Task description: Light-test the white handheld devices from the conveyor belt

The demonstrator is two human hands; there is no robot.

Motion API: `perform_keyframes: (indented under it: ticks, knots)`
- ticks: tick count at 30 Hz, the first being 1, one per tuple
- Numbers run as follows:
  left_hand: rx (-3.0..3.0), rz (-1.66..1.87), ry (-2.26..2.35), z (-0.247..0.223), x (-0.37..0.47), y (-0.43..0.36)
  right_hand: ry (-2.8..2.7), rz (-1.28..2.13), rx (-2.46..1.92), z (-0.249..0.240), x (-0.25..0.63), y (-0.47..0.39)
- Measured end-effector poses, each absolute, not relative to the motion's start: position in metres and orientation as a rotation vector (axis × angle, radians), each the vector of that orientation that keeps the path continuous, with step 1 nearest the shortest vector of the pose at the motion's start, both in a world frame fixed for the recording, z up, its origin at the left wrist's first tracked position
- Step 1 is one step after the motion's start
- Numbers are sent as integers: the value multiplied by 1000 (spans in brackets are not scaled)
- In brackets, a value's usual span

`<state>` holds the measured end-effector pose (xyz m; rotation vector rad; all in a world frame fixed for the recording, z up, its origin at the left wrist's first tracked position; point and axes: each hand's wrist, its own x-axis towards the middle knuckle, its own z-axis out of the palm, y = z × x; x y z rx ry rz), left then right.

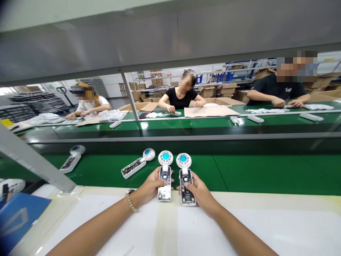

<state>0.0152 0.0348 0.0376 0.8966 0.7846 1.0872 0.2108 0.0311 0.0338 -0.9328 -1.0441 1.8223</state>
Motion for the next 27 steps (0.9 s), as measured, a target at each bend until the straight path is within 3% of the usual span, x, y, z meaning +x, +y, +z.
perform_keyframes:
  ticks: [27]
  knots:
    - [915,1057,790,39,15,34,-1080,1863,-796,23,215,33]
